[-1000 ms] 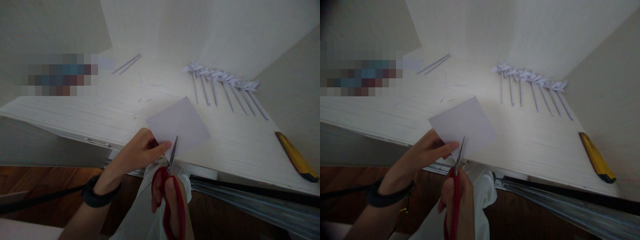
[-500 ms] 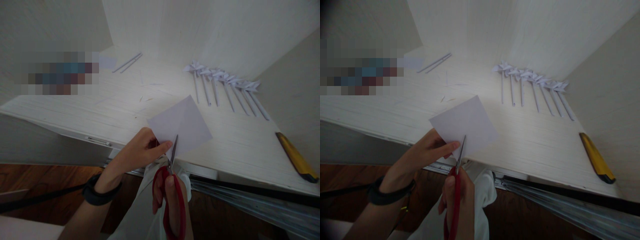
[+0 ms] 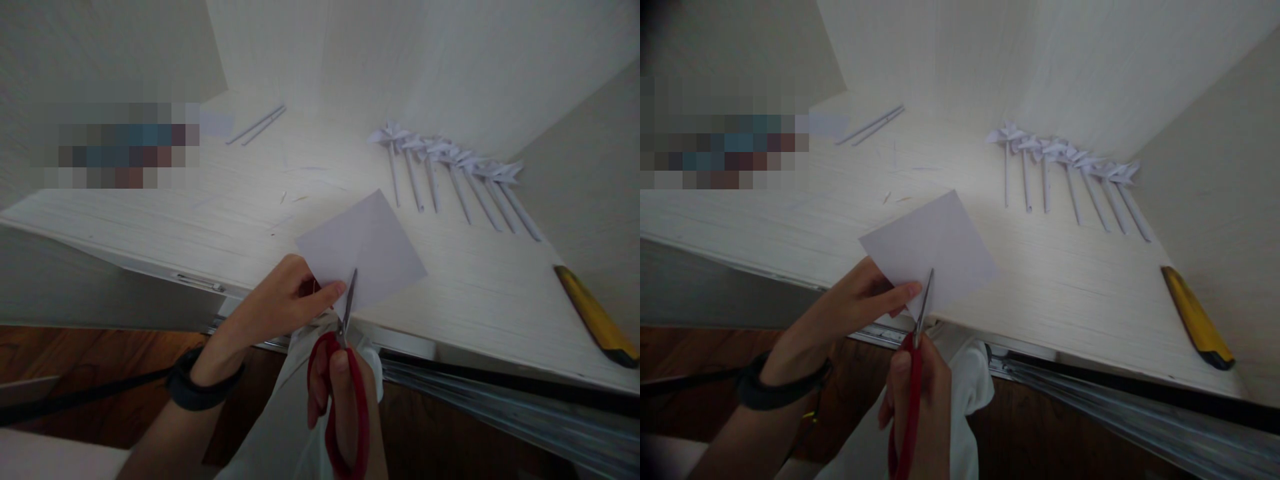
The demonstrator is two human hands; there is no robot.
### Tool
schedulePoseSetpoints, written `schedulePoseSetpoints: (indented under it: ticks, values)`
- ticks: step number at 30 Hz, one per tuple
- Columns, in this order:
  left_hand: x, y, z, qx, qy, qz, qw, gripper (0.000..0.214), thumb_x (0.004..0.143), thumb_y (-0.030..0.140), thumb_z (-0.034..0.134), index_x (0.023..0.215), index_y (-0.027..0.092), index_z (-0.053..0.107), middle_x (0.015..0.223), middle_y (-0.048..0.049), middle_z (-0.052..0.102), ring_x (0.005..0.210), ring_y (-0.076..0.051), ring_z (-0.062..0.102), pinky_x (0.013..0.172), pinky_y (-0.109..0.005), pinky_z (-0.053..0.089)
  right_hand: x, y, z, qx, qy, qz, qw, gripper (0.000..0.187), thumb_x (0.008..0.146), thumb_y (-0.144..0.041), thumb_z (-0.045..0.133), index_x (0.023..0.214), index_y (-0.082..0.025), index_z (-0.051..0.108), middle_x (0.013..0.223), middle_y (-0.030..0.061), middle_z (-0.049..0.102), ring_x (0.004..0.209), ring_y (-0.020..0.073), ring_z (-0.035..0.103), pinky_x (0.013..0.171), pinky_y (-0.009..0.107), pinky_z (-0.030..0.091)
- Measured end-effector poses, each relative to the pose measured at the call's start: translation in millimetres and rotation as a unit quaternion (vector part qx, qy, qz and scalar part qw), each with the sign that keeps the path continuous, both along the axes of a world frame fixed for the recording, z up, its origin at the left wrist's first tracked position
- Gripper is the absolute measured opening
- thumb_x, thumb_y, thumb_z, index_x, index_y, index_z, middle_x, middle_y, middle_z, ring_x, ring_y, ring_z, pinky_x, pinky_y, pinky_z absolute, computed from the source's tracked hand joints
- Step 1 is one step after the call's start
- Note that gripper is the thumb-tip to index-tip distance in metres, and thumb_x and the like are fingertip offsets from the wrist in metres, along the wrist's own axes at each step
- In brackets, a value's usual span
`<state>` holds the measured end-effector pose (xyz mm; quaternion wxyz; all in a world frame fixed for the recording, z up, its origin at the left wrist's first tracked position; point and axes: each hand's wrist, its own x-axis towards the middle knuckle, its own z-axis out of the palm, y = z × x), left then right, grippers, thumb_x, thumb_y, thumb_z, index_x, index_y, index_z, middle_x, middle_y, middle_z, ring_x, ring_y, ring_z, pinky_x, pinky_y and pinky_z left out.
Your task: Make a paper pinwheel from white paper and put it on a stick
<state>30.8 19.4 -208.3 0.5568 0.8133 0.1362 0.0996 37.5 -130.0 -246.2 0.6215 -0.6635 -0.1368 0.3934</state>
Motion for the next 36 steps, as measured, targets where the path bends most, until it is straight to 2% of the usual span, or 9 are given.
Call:
schedulePoseSetpoints:
  ticks: [13, 18, 23, 36]
  values:
    - [-1, -1, -0.1, -0.003, 0.002, 0.014, 1.0, 0.029, 0.08, 0.035, 0.048, 0.058, 0.018, 0.039, 0.051, 0.0055, 0.035, 0.046, -0.007, 0.038, 0.04, -0.018, 0.03, 1, 0, -1.0, -0.021, 0.0, 0.001, 1.0, 0.058, 0.076, -0.075, 0.039, 0.076, -0.019, 0.051, 0.045, -0.0065, 0.036, 0.033, 0.0061, 0.035, 0.031, 0.017, 0.029]
    - [-1, -4, 1.3, -0.009, -0.014, 0.03, 0.999, 0.025, 0.079, 0.032, 0.047, 0.06, 0.018, 0.04, 0.053, 0.0051, 0.039, 0.048, -0.008, 0.041, 0.042, -0.018, 0.032, 2, 0, -6.3, -0.025, 0.006, 0.004, 1.0, 0.054, 0.077, -0.074, 0.041, 0.072, -0.02, 0.047, 0.046, -0.0066, 0.036, 0.032, 0.0058, 0.035, 0.029, 0.016, 0.029]
    - [-1, -2, 0.2, -0.003, -0.027, 0.017, 0.999, 0.023, 0.079, 0.031, 0.048, 0.061, 0.018, 0.042, 0.054, 0.0049, 0.041, 0.048, -0.008, 0.042, 0.042, -0.018, 0.032, 2, -1, -12.0, -0.017, 0.01, -0.002, 1.0, 0.052, 0.077, -0.071, 0.044, 0.071, -0.02, 0.048, 0.047, -0.006, 0.038, 0.031, 0.0056, 0.036, 0.027, 0.016, 0.029]
    - [0, -5, -0.5, -0.075, -0.048, 0.07, 0.994, 0.015, 0.078, 0.031, 0.055, 0.073, 0.016, 0.054, 0.059, 0.0034, 0.049, 0.051, -0.008, 0.044, 0.043, -0.018, 0.036, 2, -2, -11.9, -0.012, 0.015, -0.01, 1.0, 0.049, 0.076, -0.069, 0.048, 0.066, -0.022, 0.042, 0.05, -0.0067, 0.034, 0.031, 0.0041, 0.032, 0.027, 0.016, 0.028]
